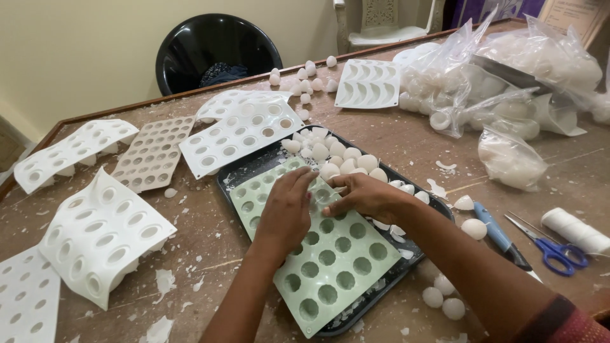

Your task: The person places white wax balls with wicks one at a time into the cavities of a green silicone mold set on a tray, pressing each ball down into a cavity and working across the mold. Finished wax pieces and filled bags of wax balls sit on the work table alongside unused molds, scissors and a knife.

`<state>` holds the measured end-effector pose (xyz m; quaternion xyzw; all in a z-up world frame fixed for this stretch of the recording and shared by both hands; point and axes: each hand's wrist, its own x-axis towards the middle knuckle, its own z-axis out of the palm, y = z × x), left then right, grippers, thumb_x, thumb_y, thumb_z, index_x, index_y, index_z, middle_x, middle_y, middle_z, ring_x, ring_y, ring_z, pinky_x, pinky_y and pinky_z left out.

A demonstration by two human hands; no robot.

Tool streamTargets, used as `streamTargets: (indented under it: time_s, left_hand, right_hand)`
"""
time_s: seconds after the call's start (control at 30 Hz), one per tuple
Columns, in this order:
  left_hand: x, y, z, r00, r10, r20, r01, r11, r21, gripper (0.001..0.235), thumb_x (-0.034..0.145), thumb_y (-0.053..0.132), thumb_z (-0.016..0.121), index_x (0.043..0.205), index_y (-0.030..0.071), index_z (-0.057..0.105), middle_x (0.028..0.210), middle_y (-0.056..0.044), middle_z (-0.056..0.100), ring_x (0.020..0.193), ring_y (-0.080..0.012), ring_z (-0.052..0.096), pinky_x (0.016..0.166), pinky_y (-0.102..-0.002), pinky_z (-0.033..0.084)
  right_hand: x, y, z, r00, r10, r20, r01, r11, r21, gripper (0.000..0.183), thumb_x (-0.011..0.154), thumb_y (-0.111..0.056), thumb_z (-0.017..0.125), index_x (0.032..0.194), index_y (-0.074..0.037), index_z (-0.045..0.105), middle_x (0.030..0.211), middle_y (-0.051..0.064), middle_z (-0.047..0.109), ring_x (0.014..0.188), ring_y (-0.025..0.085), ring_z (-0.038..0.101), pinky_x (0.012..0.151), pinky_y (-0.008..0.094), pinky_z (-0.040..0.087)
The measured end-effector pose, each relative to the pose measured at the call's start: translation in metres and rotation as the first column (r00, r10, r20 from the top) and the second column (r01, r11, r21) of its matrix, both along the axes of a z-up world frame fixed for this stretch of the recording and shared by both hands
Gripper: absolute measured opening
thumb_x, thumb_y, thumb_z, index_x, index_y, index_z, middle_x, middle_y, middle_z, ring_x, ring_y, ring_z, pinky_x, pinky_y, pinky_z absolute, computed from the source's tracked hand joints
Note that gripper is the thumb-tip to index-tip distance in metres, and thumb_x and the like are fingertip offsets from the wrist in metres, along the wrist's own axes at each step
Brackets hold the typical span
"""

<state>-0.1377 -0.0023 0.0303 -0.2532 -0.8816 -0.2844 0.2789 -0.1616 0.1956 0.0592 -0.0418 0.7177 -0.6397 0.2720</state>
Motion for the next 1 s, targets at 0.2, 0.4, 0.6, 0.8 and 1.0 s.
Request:
streamTargets:
  time_s: [0.2,0.4,0.6,0.8,1.0]
  left_hand:
    - [-0.038,0.017,0.016,0.949,-0.094,0.302,0.125,0.989,-0.085,0.032,0.098,0.018,0.052,0.124,0.015,0.070,0.122,-0.009,0.071,0.125,-0.0299,0.058,0.116,-0.050,0.030]
    - [-0.054,0.019,-0.010,0.995,0.037,0.093,-0.005,0.947,-0.320,0.024,0.095,0.025,0.058,0.104,0.013,0.077,0.109,-0.010,0.069,0.120,-0.0337,0.054,0.118,-0.053,0.026]
    - [-0.050,0.010,0.003,0.967,0.014,0.254,0.035,0.981,-0.188,0.020,0.095,0.028,0.063,0.099,0.015,0.078,0.108,-0.006,0.068,0.116,-0.0319,0.051,0.105,-0.041,0.042]
    - [-0.052,0.004,0.000,0.950,-0.068,0.304,0.117,0.982,-0.147,0.017,0.081,0.028,0.079,0.092,0.015,0.078,0.109,0.001,0.070,0.114,-0.0282,0.050,0.102,-0.038,0.044]
    - [-0.064,-0.001,-0.018,0.950,-0.152,0.272,0.157,0.988,0.003,0.011,0.084,0.021,0.078,0.089,0.012,0.078,0.100,0.000,0.074,0.115,-0.0242,0.056,0.101,-0.036,0.047]
  right_hand:
    - [-0.009,0.005,-0.017,0.986,0.107,-0.124,-0.102,0.994,0.050,0.056,0.079,-0.001,0.079,0.132,0.002,0.061,0.108,0.013,0.074,0.091,0.016,0.071,0.082,0.028,0.056]
    - [0.000,-0.003,-0.014,0.990,0.076,-0.122,-0.061,0.991,0.118,0.066,0.077,-0.002,0.078,0.137,-0.006,0.054,0.110,0.009,0.073,0.094,0.013,0.071,0.087,0.029,0.056]
    - [-0.005,0.004,-0.021,0.997,0.004,-0.083,0.002,0.998,0.064,0.061,0.079,-0.003,0.079,0.133,0.006,0.053,0.097,0.016,0.078,0.086,0.018,0.074,0.077,0.032,0.059]
    - [-0.004,0.004,-0.020,0.990,0.094,-0.103,-0.071,0.975,0.209,0.035,0.082,-0.012,0.079,0.113,0.005,0.076,0.096,0.013,0.081,0.081,0.016,0.074,0.075,0.030,0.059]
    - [-0.002,0.001,-0.024,0.991,0.029,-0.127,0.001,0.974,0.228,0.034,0.080,-0.012,0.082,0.110,0.005,0.076,0.093,0.011,0.080,0.079,0.015,0.073,0.074,0.029,0.058]
